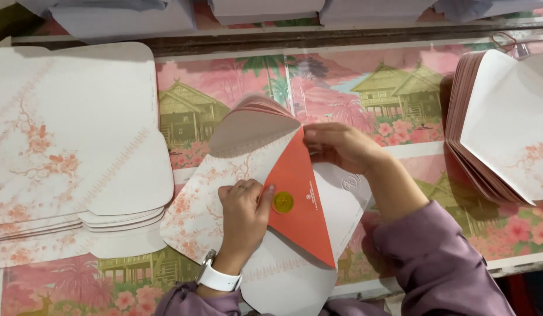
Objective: The person folds white paper sheets with floral patterns into box shapes. They insert orange paper inserts into the folded boxes and stack the completed items on the table.
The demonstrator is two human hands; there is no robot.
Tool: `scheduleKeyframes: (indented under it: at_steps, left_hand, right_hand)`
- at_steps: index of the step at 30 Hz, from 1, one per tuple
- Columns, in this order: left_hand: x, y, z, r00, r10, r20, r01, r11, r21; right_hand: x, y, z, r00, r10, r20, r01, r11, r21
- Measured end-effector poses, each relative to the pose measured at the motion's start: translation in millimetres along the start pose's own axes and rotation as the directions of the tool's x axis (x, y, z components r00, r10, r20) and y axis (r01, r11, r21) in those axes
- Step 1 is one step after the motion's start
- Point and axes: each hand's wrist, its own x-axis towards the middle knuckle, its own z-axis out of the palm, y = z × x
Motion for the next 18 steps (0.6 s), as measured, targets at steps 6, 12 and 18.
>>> scheduleKeyframes:
  at_steps: [6,12,18]
  left_hand:
    - [1,-6,2,0.998,0.050,-0.039,-0.051,0.998,-0.036]
    - [0,-8,3,0.988,0.115,-0.107,-0.118,0.993,-0.024]
    - [0,-8,6,0.977,0.145,-0.157,-0.150,0.988,-0.022]
  right_hand:
    - [6,3,6,0.992,0.053,0.117,-0.054,0.999,-0.002]
    - [-15,14,2,0.991,0.090,0.095,-0.083,0.994,-0.075]
    - [-34,12,15,0.982,0.115,0.150,-0.091,0.984,-0.155]
